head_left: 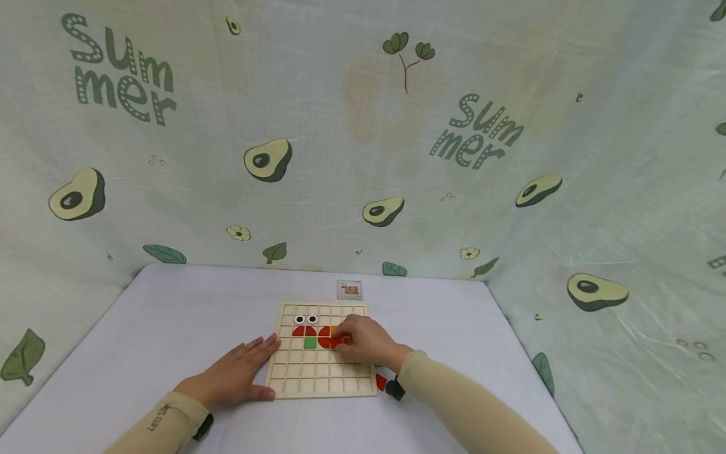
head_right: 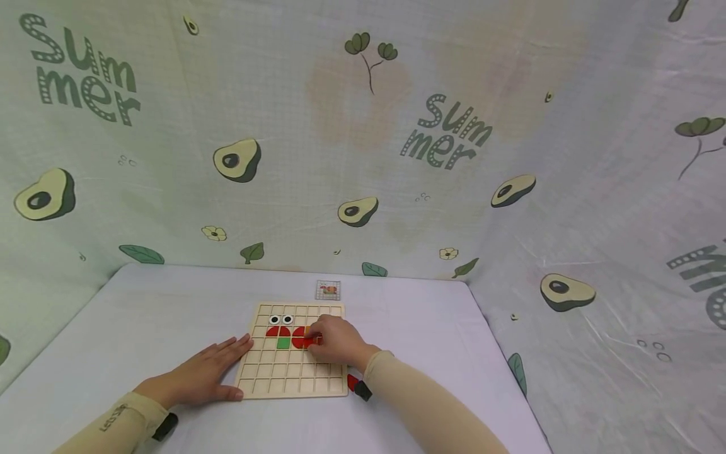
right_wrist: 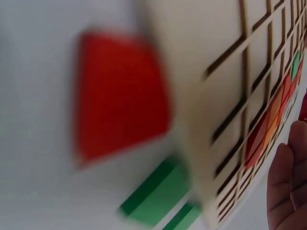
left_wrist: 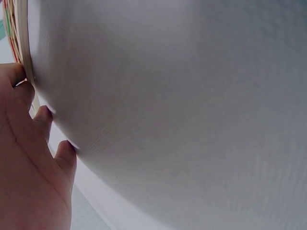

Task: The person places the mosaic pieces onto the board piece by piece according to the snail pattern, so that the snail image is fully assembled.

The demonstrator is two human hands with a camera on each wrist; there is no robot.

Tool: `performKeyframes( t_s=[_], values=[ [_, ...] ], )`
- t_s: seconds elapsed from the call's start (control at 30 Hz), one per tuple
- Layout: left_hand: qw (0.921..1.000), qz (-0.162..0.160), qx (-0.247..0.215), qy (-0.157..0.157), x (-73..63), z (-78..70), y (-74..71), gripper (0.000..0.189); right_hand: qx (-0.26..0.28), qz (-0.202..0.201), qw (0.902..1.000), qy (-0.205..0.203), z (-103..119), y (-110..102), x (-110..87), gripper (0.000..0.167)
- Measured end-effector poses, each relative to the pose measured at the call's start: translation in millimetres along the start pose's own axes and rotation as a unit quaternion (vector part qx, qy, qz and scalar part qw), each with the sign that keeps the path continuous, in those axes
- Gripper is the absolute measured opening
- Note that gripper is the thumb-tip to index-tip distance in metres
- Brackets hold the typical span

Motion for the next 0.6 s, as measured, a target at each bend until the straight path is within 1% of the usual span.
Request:
performKeyframes(
  t_s=[0.13, 0.3, 0.47, 0.6],
  values=[
    [1.0000, 0.002, -0.003, -0.002, -0.1, 0.8, -0.4, 0.105, -0.008, 0.000, 0.9996, -0.027, 18.7, 10.8, 13.1, 0.019],
    [1.0000, 0.004, -0.001, 0.004, 0.3, 2.8, -0.2, 0.105, -0.016, 0.009, 0.9992, -0.034, 35.7, 19.8, 19.3, 0.018],
    [0.9999, 0.005, -0.003, 0.010, 0.1, 2.3, -0.6, 0.104, -0.031, 0.001, 0.9984, -0.049, 44.4, 23.4, 21.5, 0.017],
    [0.9998, 0.006, -0.007, 0.017, -1.6, 0.1, -2.5, 0.103, -0.045, 0.000, 0.9975, -0.054, 47.6, 25.2, 21.7, 0.018]
  ],
)
Point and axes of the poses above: each hand's wrist, its own x-axis towards the middle knuckle, its own y-axis out of the palm, z = x × y, the point moved 2 cm from there along x, towards the middle knuckle, and after that the axes turned 13 degrees about -x, right-handed, at the moved point
